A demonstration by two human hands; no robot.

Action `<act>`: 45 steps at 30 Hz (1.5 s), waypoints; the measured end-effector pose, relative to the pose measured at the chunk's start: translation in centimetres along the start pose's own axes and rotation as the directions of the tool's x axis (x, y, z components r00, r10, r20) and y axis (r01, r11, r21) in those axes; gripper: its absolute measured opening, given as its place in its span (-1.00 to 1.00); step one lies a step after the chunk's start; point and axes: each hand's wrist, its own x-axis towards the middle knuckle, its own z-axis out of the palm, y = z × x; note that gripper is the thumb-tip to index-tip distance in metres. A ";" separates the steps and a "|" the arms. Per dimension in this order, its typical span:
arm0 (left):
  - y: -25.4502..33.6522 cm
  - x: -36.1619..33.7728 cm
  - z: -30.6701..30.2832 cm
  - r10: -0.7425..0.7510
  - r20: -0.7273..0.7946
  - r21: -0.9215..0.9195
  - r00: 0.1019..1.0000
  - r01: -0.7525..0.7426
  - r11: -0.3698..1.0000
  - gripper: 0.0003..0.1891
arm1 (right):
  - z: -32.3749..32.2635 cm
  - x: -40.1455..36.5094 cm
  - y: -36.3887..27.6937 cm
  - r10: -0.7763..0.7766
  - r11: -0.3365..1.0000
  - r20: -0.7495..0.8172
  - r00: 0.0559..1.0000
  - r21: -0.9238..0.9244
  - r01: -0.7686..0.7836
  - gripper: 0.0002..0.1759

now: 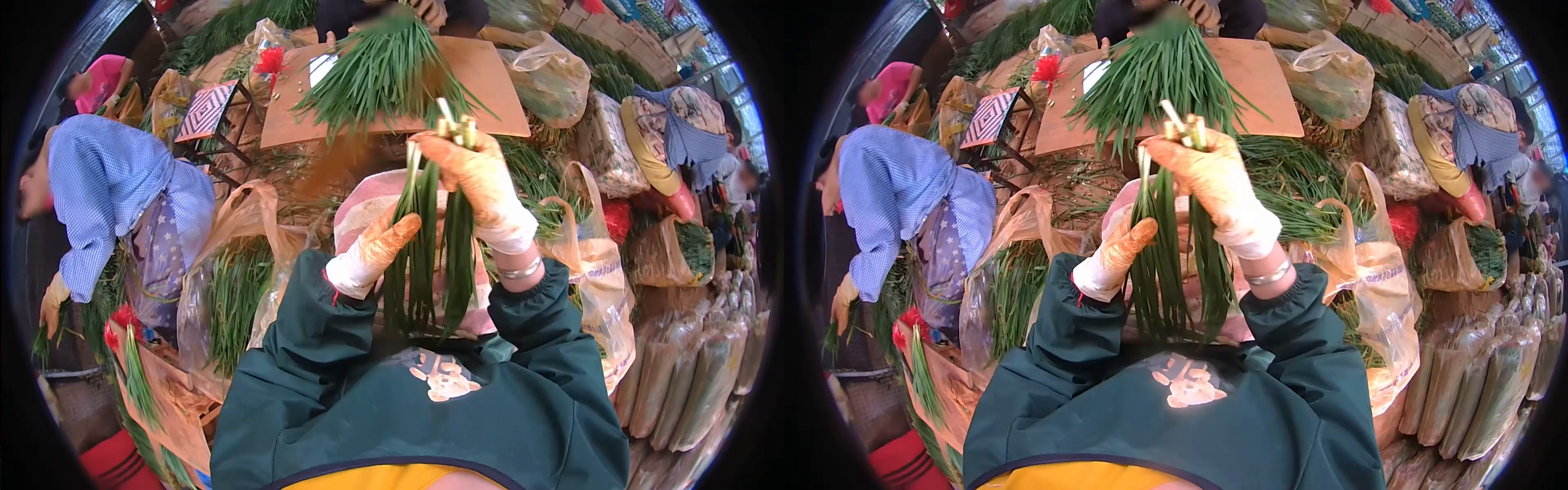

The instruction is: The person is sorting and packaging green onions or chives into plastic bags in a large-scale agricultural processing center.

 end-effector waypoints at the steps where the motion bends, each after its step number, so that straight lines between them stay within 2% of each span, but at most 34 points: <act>1: 0.3 0.4 0.1 0.085 -0.030 0.025 0.996 -0.084 0.996 -0.46 | -0.3 -0.1 -0.3 0.021 0.994 0.050 0.998 0.109 -0.027 -0.81; 2: 0.4 1.0 0.2 0.167 -0.056 0.052 0.984 -0.164 0.985 -0.46 | -0.6 -0.2 -0.8 -0.023 1.000 0.077 0.997 0.012 0.022 -0.81; 4: 0.4 2.1 0.1 0.193 -0.110 0.011 0.975 -0.193 0.981 -0.51 | -0.3 -0.5 -1.4 -0.023 0.996 0.068 0.997 -0.087 0.029 -0.84; 6: 0.5 3.7 -0.6 0.225 -0.132 0.135 0.966 -0.207 0.969 -0.59 | -0.4 -0.1 -1.1 -0.069 0.994 0.051 0.996 -0.078 0.073 -0.84; 7: 1.1 4.4 -0.4 0.261 -0.192 0.283 0.946 -0.201 0.938 -0.66 | -0.6 0.0 -1.1 -0.114 0.990 0.044 0.992 -0.073 0.117 -0.83; 8: 1.5 5.5 -0.7 0.421 -0.141 0.306 0.896 -0.365 0.879 -0.71 | -0.7 -0.5 -2.4 -0.095 0.993 -0.019 0.995 -0.070 0.094 -0.78; 10: 4.7 6.0 -2.3 0.411 -0.222 0.299 0.884 -0.340 0.892 -0.74 | -3.7 0.1 -3.9 -0.216 0.965 -0.117 0.969 -0.180 0.193 -0.76; 11: 6.9 5.9 -3.2 0.344 -0.203 0.014 0.917 -0.349 0.937 -0.73 | -4.9 -0.6 -5.6 -0.207 0.973 -0.125 0.970 -0.135 0.190 -0.74; 12: 8.9 6.0 -3.6 0.283 -0.160 -0.268 0.946 -0.318 0.910 -0.71 | -6.0 -1.2 -7.3 -0.199 0.978 -0.131 0.971 -0.088 0.188 -0.73; 13: 10.2 6.8 -3.0 0.375 -0.066 -0.280 0.924 -0.378 0.882 -0.62 | -7.6 -0.7 -7.9 -0.267 0.962 -0.160 0.950 -0.097 0.254 -0.71; 14: 11.3 7.3 -2.3 0.393 -0.050 -0.270 0.918 -0.391 0.880 -0.62 | -8.4 -0.1 -8.6 -0.337 0.941 -0.187 0.923 -0.108 0.322 -0.70; 16: 13.0 8.9 0.0 0.270 0.201 -0.267 0.941 -0.213 0.940 -0.57 | -9.0 0.4 -9.6 -0.420 0.907 -0.199 0.885 -0.123 0.403 -0.70; 17: 13.2 9.6 1.8 0.232 0.091 -0.022 0.968 -0.231 0.973 -0.40 | -9.1 0.6 -10.0 -0.461 0.884 -0.183 0.869 -0.178 0.432 -0.72; 18: 13.3 10.2 2.7 0.200 0.119 -0.021 0.973 -0.199 0.980 -0.09 | -9.0 0.3 -10.6 -0.469 0.875 -0.157 0.869 -0.218 0.433 -0.75; 20: 12.3 11.6 4.0 0.137 0.240 -0.201 0.961 -0.089 0.976 0.15 | -8.6 0.1 -11.4 -0.450 0.876 -0.115 0.886 -0.249 0.412 -0.80; 21: 11.9 12.1 4.6 0.074 0.268 -0.278 0.960 0.004 0.960 0.19 | -8.3 0.2 -11.6 -0.422 0.889 -0.100 0.901 -0.242 0.389 -0.82; 22: 11.7 12.4 5.6 0.067 0.354 -0.191 0.933 0.002 0.982 -0.08 | -7.5 0.1 -11.9 -0.422 0.879 -0.079 0.903 -0.281 0.386 -0.82; 24: 11.4 12.9 7.2 -0.052 0.351 -0.079 0.935 0.085 0.993 -0.04 | -5.8 -1.7 -13.3 -0.291 0.953 0.091 0.952 -0.066 0.297 -0.79; 25: 11.3 13.3 7.9 -0.051 0.361 -0.076 0.931 0.084 0.994 -0.04 | -5.8 -0.9 -12.8 -0.258 0.955 0.056 0.964 -0.138 0.264 -0.76; 26: 11.1 13.6 8.4 -0.040 0.367 -0.066 0.930 0.069 0.995 0.00 | -6.1 -0.1 -12.3 -0.302 0.945 0.104 0.948 -0.098 0.312 -0.77; 28: 10.6 14.1 9.0 -0.024 0.369 -0.047 0.929 0.045 0.998 0.10 | -6.3 0.0 -11.9 -0.303 0.951 0.080 0.950 -0.044 0.307 -0.82; 29: 10.2 14.6 9.2 -0.018 0.345 -0.015 0.938 0.024 1.000 0.09 | -6.3 -0.2 -12.0 -0.298 0.953 0.075 0.952 -0.043 0.301 -0.82; 30: 10.0 15.2 9.2 -0.002 0.392 0.003 0.920 0.001 1.000 0.01 | -6.4 -0.4 -12.3 -0.302 0.947 0.077 0.950 -0.091 0.308 -0.84; 32: 9.0 16.8 9.5 0.053 0.339 0.008 0.939 -0.060 0.998 -0.16 | -7.3 0.0 -11.8 -0.363 0.902 0.007 0.932 -0.250 0.353 -0.88; 33: 7.9 17.8 9.5 0.074 0.240 -0.064 0.968 -0.060 0.996 -0.30 | -8.0 0.3 -11.7 -0.386 0.884 0.016 0.922 -0.278 0.375 -0.88; 34: 7.6 18.6 8.8 0.036 0.311 -0.033 0.950 -0.027 0.999 -0.32 | -8.5 0.3 -11.8 -0.410 0.865 0.028 0.912 -0.307 0.398 -0.89; 35: 8.0 18.6 9.0 -0.002 0.379 0.002 0.925 0.001 1.000 -0.33 | -8.2 -0.3 -12.6 -0.387 0.875 -0.027 0.922 -0.326 0.358 -0.89; 37: 9.6 18.5 10.5 -0.019 0.237 -0.219 0.971 0.073 0.973 -0.15 | -9.4 -0.2 -12.8 -0.418 0.892 -0.108 0.902 -0.234 0.386 -0.88; 38: 10.1 18.8 9.0 -0.039 0.280 -0.200 0.959 0.098 0.975 -0.13 | -10.5 -0.1 -13.3 -0.438 0.895 -0.140 0.888 -0.158 0.417 -0.85; 39: 10.7 19.3 6.0 -0.048 0.326 -0.179 0.944 0.112 0.977 -0.10 | -12.6 0.0 -14.3 -0.448 0.840 -0.070 0.891 -0.375 0.393 -0.81; 40: 9.6 21.1 1.2 -0.011 0.322 0.065 0.947 -0.010 0.998 -0.21 | -14.5 1.5 -13.8 -0.492 0.826 -0.153 0.857 -0.394 0.404 -0.81; 41: 6.5 24.4 -6.5 0.119 0.243 0.532 0.963 -0.235 0.813 -0.23 | -15.2 1.3 -14.1 -0.454 0.852 -0.175 0.874 -0.372 0.369 -0.82; 43: 6.5 25.0 -7.7 0.105 0.272 0.521 0.957 -0.238 0.819 -0.28 | -15.9 0.6 -14.7 -0.399 0.883 -0.201 0.895 -0.347 0.316 -0.82; 45: 5.4 24.3 -9.4 0.060 0.290 0.515 0.955 -0.208 0.832 -0.38 | -16.4 0.6 -15.2 -0.346 0.908 -0.025 0.938 -0.260 0.329 -0.80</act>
